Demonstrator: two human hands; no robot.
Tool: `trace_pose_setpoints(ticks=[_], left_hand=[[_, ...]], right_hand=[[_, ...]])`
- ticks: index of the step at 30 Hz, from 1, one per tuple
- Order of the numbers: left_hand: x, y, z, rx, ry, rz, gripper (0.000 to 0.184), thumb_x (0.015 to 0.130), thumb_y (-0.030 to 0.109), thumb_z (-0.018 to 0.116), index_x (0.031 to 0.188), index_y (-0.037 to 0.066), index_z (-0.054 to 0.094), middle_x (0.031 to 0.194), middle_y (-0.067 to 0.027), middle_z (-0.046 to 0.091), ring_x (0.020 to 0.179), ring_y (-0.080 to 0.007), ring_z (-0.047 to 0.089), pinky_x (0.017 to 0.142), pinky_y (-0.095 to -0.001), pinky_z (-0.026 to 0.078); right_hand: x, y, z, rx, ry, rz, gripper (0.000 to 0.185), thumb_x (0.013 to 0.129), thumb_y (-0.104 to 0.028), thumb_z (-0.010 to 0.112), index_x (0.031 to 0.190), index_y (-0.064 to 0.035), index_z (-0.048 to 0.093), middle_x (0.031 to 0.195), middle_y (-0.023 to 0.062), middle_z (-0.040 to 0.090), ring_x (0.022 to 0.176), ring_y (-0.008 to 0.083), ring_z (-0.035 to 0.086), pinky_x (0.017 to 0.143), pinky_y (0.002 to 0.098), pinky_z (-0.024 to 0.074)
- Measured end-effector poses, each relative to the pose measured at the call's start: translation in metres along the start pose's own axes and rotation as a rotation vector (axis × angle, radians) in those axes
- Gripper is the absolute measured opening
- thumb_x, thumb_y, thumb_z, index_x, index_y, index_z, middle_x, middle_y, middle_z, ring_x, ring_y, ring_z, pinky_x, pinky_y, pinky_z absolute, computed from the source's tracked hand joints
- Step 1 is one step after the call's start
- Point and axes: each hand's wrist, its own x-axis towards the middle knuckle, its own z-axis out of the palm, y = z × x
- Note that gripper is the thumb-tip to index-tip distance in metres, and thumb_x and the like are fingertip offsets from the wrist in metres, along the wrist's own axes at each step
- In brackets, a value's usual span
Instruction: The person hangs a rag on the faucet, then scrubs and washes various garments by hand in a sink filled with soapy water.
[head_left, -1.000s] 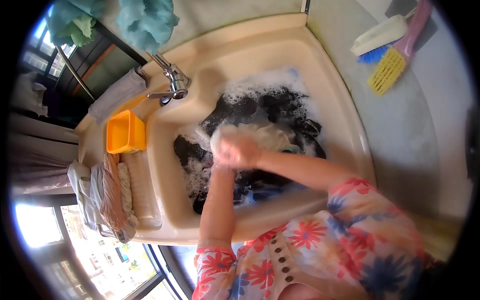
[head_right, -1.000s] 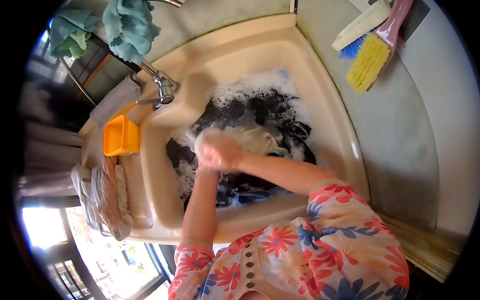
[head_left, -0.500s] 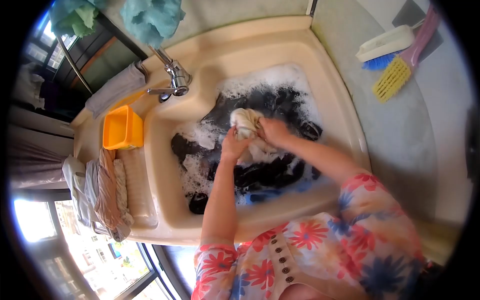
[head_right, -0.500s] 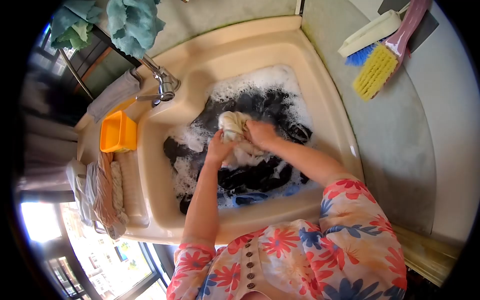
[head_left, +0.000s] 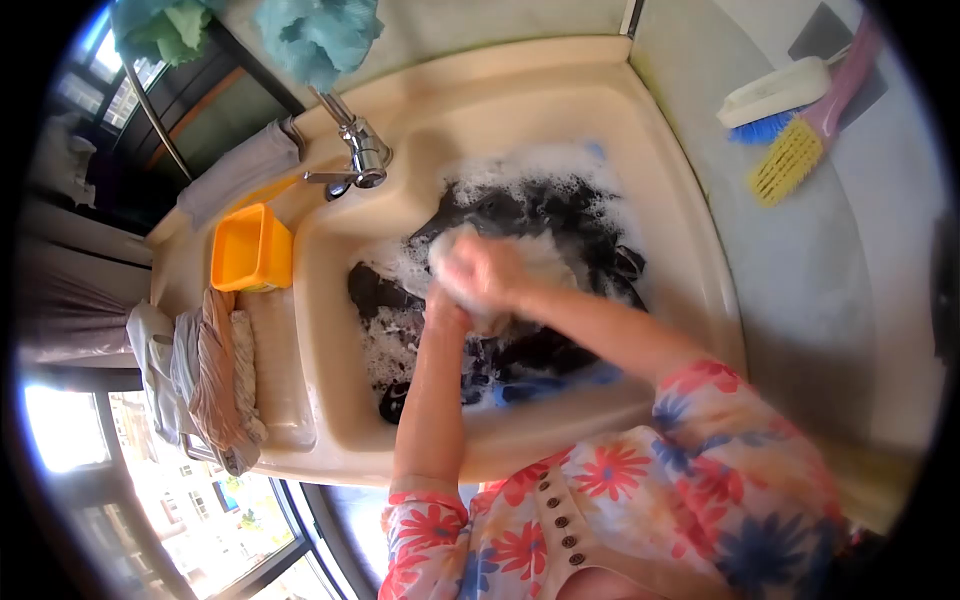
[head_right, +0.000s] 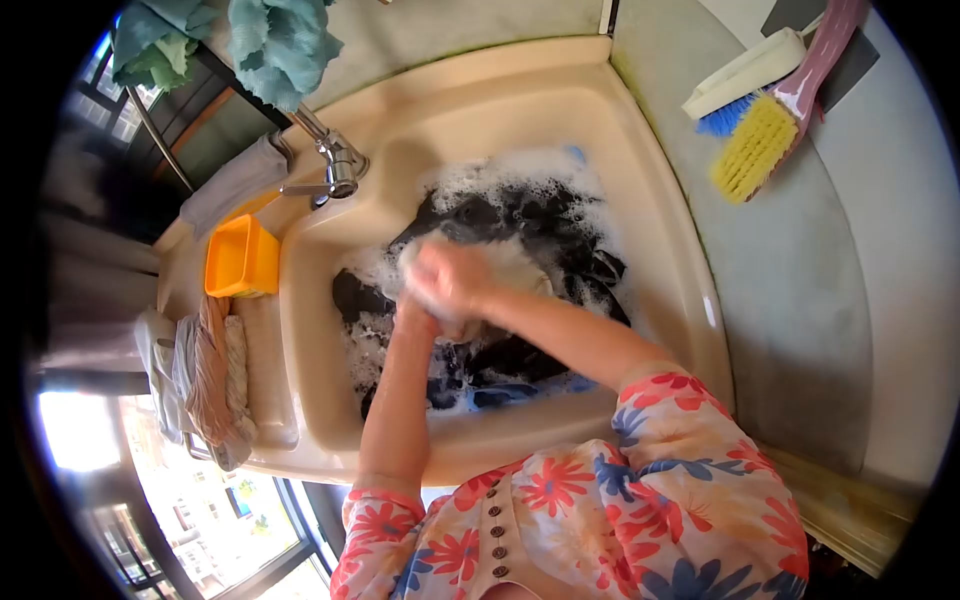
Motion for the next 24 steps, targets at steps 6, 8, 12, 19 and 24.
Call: trace_pose_setpoints(ticks=[6, 8, 12, 19, 24], left_hand=[[-0.037, 0.039, 0.053, 0.426, 0.335, 0.282, 0.038, 0.083, 0.029, 0.053, 0.111, 0.004, 0.049, 0.096, -0.0089, 0.057, 0.086, -0.0247, 0.056, 0.071, -0.0389, 0.048], [-0.036, 0.038, 0.039, 1.195, 0.827, 0.571, 0.042, 0.076, 0.026, 0.059, 0.112, 0.008, 0.048, 0.103, -0.0109, 0.054, 0.095, -0.0278, 0.051, 0.077, -0.0424, 0.044], [-0.027, 0.006, 0.046, 1.945, 0.718, 0.677, 0.051, 0.066, 0.022, 0.064, 0.113, 0.012, 0.048, 0.107, -0.0137, 0.051, 0.104, -0.0315, 0.046, 0.083, -0.0450, 0.038], [-0.006, 0.012, 0.000, 1.084, 0.148, 0.101, 0.044, 0.068, 0.023, 0.062, 0.110, 0.010, 0.055, 0.089, -0.0113, 0.062, 0.087, -0.0220, 0.057, 0.083, -0.0350, 0.037], [-0.019, 0.019, 0.028, 0.067, -0.003, 0.160, 0.050, 0.084, 0.046, 0.050, 0.112, 0.005, 0.048, 0.103, -0.0099, 0.056, 0.101, -0.0221, 0.051, 0.089, -0.0344, 0.039]], right_hand=[[0.046, 0.108, -0.073, -0.075, 0.136, 0.398, 0.045, 0.073, -0.045, 0.061, 0.088, -0.0036, 0.057, 0.074, 0.0125, 0.062, 0.069, 0.0288, 0.059, 0.063, 0.0360, 0.0467], [0.030, 0.122, -0.082, -0.046, 0.233, 0.434, 0.050, 0.072, -0.044, 0.062, 0.096, -0.0014, 0.053, 0.079, 0.0142, 0.061, 0.071, 0.0297, 0.059, 0.064, 0.0368, 0.0468], [-0.046, 0.093, -0.050, -0.502, -0.353, 0.509, 0.042, 0.074, -0.036, 0.060, 0.095, -0.0012, 0.050, 0.095, 0.0218, 0.058, 0.091, 0.0342, 0.056, 0.076, 0.0439, 0.0446], [-0.016, 0.132, -0.066, -0.157, -0.148, 0.585, 0.041, 0.073, -0.031, 0.062, 0.099, -0.0005, 0.059, 0.086, 0.0162, 0.063, 0.077, 0.0221, 0.061, 0.068, 0.0319, 0.0483], [-0.026, -0.035, -0.011, 0.188, -0.148, -0.012, 0.019, 0.069, -0.023, 0.063, 0.079, -0.0070, 0.059, 0.071, 0.0092, 0.060, 0.064, 0.0232, 0.059, 0.059, 0.0344, 0.0466]])
